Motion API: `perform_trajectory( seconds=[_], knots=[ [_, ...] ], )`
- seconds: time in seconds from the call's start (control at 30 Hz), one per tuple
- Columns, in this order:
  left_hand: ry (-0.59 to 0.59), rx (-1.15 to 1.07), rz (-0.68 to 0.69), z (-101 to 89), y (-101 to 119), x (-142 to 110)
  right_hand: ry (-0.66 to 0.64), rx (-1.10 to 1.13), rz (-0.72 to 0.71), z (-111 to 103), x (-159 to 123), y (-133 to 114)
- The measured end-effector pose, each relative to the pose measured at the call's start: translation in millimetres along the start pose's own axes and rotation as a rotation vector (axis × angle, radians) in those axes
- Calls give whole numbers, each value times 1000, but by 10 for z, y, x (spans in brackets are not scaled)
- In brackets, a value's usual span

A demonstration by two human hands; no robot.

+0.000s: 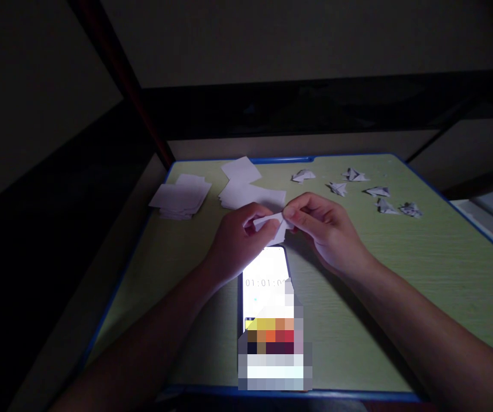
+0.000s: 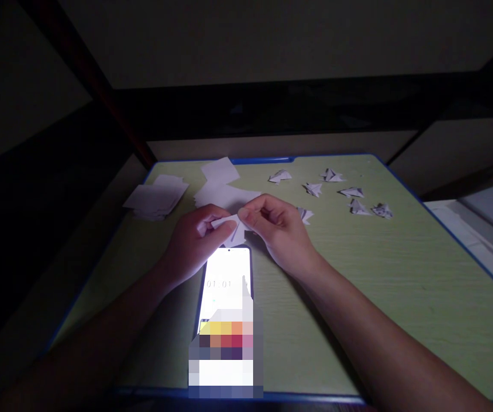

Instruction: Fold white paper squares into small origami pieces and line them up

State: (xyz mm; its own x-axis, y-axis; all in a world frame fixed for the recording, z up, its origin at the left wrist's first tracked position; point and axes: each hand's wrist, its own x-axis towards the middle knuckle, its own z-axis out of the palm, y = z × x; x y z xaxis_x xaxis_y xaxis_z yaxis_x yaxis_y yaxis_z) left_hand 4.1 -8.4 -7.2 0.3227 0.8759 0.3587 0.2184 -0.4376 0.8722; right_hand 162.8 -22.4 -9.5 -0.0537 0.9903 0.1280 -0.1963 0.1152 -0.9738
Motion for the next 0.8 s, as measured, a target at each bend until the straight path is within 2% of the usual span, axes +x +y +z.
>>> perform_trajectory(
  seconds=[0.3, 0.63, 0.8],
  knots=[
    [44, 21, -5, -12, -29, 17, -1, 68, 31, 20, 5, -8],
    [30, 20, 32, 16, -7, 2, 29, 73, 40, 22, 13, 5],
    [-10, 112, 14, 21, -28, -2, 33, 55, 36, 23, 7, -10]
  ],
)
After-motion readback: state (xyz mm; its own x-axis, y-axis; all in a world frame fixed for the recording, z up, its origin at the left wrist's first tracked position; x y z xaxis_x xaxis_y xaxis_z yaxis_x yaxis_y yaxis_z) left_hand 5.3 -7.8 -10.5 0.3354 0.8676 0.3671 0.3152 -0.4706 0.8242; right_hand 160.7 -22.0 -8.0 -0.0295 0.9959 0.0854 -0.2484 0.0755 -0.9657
